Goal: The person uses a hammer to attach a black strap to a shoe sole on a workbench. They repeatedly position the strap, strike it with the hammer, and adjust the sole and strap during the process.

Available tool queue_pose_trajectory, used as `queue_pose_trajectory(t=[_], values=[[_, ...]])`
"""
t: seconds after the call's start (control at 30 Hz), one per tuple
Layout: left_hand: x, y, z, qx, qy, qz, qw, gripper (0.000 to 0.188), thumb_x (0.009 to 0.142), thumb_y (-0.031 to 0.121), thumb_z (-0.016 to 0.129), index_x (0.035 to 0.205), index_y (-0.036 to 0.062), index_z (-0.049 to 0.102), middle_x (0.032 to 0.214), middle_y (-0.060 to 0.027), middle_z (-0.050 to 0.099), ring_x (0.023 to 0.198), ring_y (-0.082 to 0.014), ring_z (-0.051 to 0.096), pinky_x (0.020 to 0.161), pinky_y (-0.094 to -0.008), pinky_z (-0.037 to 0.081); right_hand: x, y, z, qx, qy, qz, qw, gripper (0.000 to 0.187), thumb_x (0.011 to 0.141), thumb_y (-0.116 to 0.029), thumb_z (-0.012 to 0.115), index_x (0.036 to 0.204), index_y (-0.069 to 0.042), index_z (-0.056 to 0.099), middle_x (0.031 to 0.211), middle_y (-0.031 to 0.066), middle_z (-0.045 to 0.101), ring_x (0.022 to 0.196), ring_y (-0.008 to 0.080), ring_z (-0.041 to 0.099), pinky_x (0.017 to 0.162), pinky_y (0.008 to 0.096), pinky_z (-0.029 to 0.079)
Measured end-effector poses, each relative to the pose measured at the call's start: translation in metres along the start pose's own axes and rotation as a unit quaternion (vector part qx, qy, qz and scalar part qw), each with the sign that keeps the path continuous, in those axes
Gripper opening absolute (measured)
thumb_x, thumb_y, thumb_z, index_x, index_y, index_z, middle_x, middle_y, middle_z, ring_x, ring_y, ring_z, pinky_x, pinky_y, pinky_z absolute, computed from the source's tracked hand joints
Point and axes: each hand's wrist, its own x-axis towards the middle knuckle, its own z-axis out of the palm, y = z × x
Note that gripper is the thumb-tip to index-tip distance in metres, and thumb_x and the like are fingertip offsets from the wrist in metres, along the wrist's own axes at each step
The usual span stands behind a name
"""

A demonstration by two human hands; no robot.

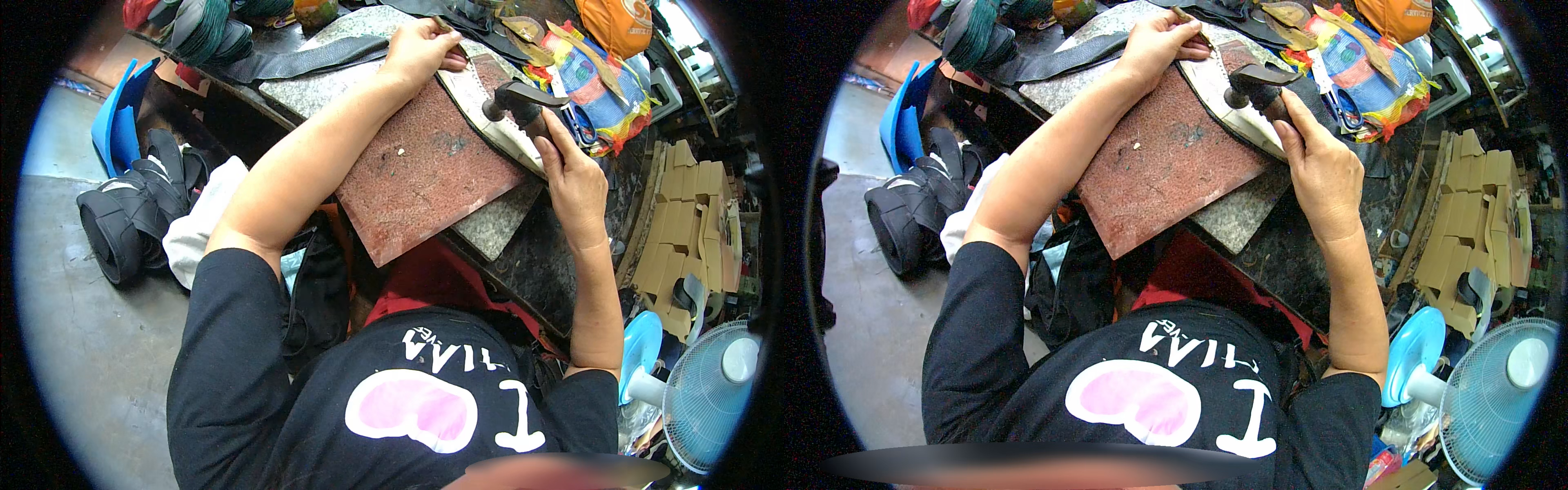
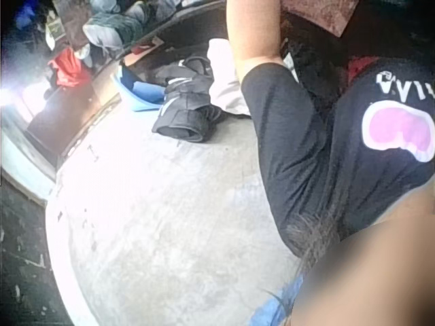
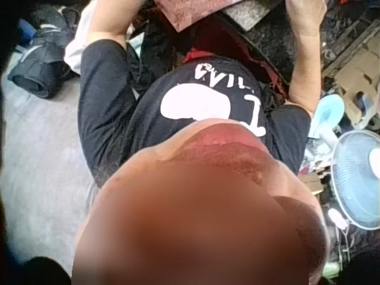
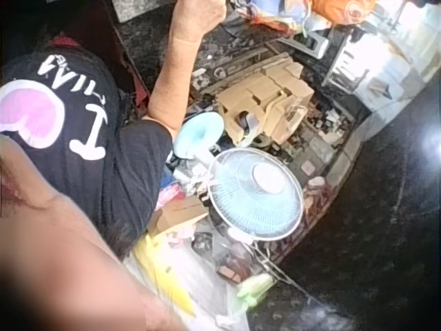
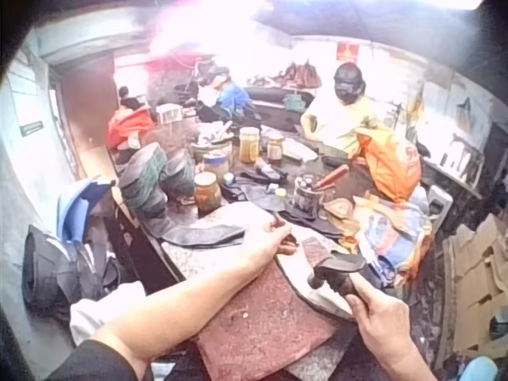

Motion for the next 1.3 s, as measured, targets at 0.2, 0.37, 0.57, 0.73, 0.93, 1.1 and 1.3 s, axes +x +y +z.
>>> queue_pose_trajectory(t=[0.2, 0.37, 0.57, 0.73, 0.93, 1.1, 1.3], values=[[-0.011, 0.014, 0.006, 0.201, 0.005, 0.071, 0.977, 0.016, 0.092, 0.012, 0.067, 0.095, -0.0043, 0.066, 0.078, -0.0122, 0.072, 0.067, -0.0137, 0.072, 0.061, -0.0263, 0.06, -0.002, 0.005, 0.001, 0.003, 0.0, -0.002, 1.0, 0.038, 0.096, -0.038, 0.06, 0.132, -0.029, 0.061, 0.093, 0.0169, 0.071, 0.084, 0.0353, 0.07, 0.071, 0.0428, 0.055], [-0.017, 0.024, 0.009, 0.344, -0.009, 0.226, 0.911, 0.017, 0.086, 0.012, 0.069, 0.095, -0.0023, 0.066, 0.079, -0.0189, 0.07, 0.07, -0.0266, 0.072, 0.065, -0.035, 0.058, 0.008, 0.005, -0.008, 0.046, -0.043, 0.037, 0.997, 0.036, 0.095, -0.039, 0.062, 0.13, -0.029, 0.063, 0.095, 0.0166, 0.071, 0.086, 0.0323, 0.071, 0.073, 0.0392, 0.055], [-0.023, 0.033, 0.011, 0.44, -0.045, 0.324, 0.837, 0.015, 0.084, 0.011, 0.064, 0.096, 0.0008, 0.066, 0.082, -0.0226, 0.067, 0.08, -0.038, 0.068, 0.073, -0.0431, 0.055, 0.043, -0.018, -0.07, 0.258, 0.22, -0.138, 0.931, 0.033, 0.099, -0.027, 0.062, 0.129, -0.014, 0.066, 0.081, 0.0043, 0.07, 0.066, 0.0034, 0.058, 0.056, 0.0175, 0.043], [-0.028, 0.034, 0.019, 0.459, -0.048, 0.359, 0.811, 0.017, 0.086, 0.014, 0.065, 0.101, 0.0054, 0.064, 0.083, -0.0196, 0.066, 0.079, -0.038, 0.066, 0.069, -0.0432, 0.053, 0.055, -0.024, -0.039, 0.151, 0.088, -0.028, 0.984, 0.036, 0.101, -0.029, 0.058, 0.133, -0.015, 0.061, 0.084, 0.0106, 0.07, 0.073, 0.0148, 0.066, 0.066, 0.0303, 0.052], [-0.027, 0.029, 0.015, 0.442, -0.015, 0.322, 0.837, 0.014, 0.085, 0.014, 0.064, 0.091, 0.0019, 0.064, 0.084, -0.0213, 0.067, 0.081, -0.0413, 0.066, 0.072, -0.0472, 0.054, 0.024, 0.01, -0.018, 0.079, 0.035, -0.008, 0.996, 0.038, 0.096, -0.04, 0.061, 0.131, -0.027, 0.062, 0.098, 0.0161, 0.072, 0.09, 0.0334, 0.07, 0.072, 0.0402, 0.055], [-0.01, 0.012, 0.007, 0.178, -0.006, 0.096, 0.979, 0.019, 0.092, 0.014, 0.064, 0.099, -0.0032, 0.065, 0.079, -0.015, 0.069, 0.072, -0.0232, 0.072, 0.063, -0.0331, 0.059, -0.004, 0.01, -0.001, 0.011, 0.01, -0.009, 1.0, 0.039, 0.096, -0.039, 0.06, 0.133, -0.029, 0.06, 0.093, 0.0171, 0.07, 0.084, 0.0361, 0.069, 0.07, 0.0437, 0.054], [-0.007, 0.007, 0.001, 0.132, -0.037, 0.025, 0.99, 0.02, 0.093, 0.013, 0.065, 0.1, -0.0064, 0.065, 0.083, -0.0124, 0.071, 0.07, -0.0164, 0.072, 0.063, -0.0262, 0.061, -0.001, 0.008, -0.001, 0.009, 0.004, -0.004, 1.0, 0.038, 0.096, -0.04, 0.059, 0.133, -0.029, 0.06, 0.093, 0.0172, 0.071, 0.084, 0.0362, 0.069, 0.07, 0.0443, 0.054]])
